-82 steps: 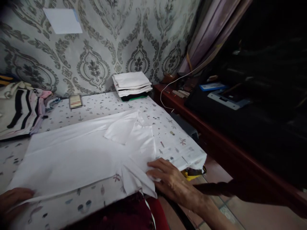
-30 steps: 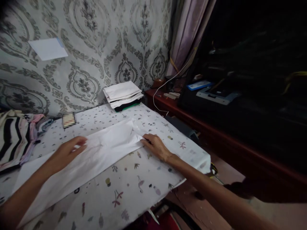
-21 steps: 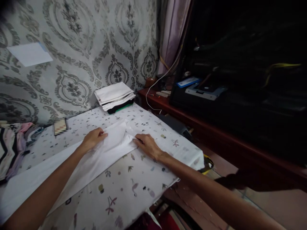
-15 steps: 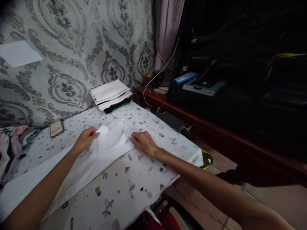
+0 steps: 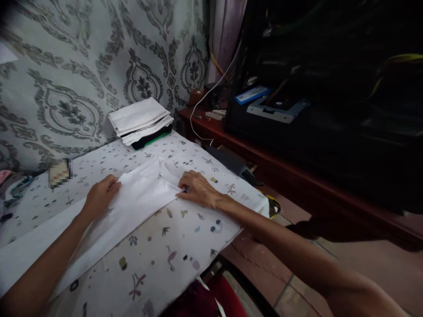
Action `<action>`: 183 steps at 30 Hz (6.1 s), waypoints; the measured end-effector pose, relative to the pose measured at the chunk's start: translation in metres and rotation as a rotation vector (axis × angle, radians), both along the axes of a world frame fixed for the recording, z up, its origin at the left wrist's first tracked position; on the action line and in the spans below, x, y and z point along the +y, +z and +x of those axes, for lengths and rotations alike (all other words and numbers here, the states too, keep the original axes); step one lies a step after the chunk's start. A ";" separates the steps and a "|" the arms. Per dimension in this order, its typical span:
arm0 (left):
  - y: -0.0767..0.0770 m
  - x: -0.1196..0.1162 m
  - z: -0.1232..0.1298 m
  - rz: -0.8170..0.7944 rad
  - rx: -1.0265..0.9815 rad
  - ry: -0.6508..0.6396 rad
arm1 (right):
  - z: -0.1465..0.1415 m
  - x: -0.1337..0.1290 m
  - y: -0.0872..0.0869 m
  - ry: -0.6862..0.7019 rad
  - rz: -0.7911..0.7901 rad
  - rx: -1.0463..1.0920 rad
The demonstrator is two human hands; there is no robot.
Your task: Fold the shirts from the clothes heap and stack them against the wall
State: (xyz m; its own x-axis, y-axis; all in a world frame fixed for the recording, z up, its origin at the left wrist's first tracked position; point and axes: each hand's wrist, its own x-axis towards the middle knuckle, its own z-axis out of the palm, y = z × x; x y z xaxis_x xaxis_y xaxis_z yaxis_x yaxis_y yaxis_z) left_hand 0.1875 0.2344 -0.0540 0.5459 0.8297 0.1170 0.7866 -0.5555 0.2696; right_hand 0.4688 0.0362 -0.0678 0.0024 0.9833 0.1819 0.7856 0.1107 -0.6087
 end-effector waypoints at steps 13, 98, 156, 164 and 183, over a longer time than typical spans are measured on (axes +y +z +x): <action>0.004 -0.010 0.006 0.050 0.267 0.093 | 0.001 -0.010 -0.008 -0.052 -0.022 0.293; -0.017 -0.120 -0.271 0.034 0.107 -0.024 | -0.255 0.080 -0.027 0.782 0.370 -0.399; -0.007 -0.074 -0.325 0.031 -0.135 0.234 | -0.246 0.088 -0.025 0.421 0.447 -0.425; -0.029 -0.077 -0.308 -0.064 0.203 0.185 | -0.236 0.087 -0.032 0.401 0.455 -0.425; -0.055 -0.066 -0.324 0.137 0.212 0.155 | -0.151 0.131 -0.004 -0.198 -0.073 -0.428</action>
State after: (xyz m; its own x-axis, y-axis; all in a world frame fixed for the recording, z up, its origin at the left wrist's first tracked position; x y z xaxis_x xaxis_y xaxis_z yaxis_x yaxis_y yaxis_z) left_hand -0.1367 0.1685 -0.1090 0.4382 0.8894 0.1305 0.8957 -0.4443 0.0206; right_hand 0.3174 0.1671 -0.0717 0.1309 0.9818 0.1379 0.9691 -0.0974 -0.2267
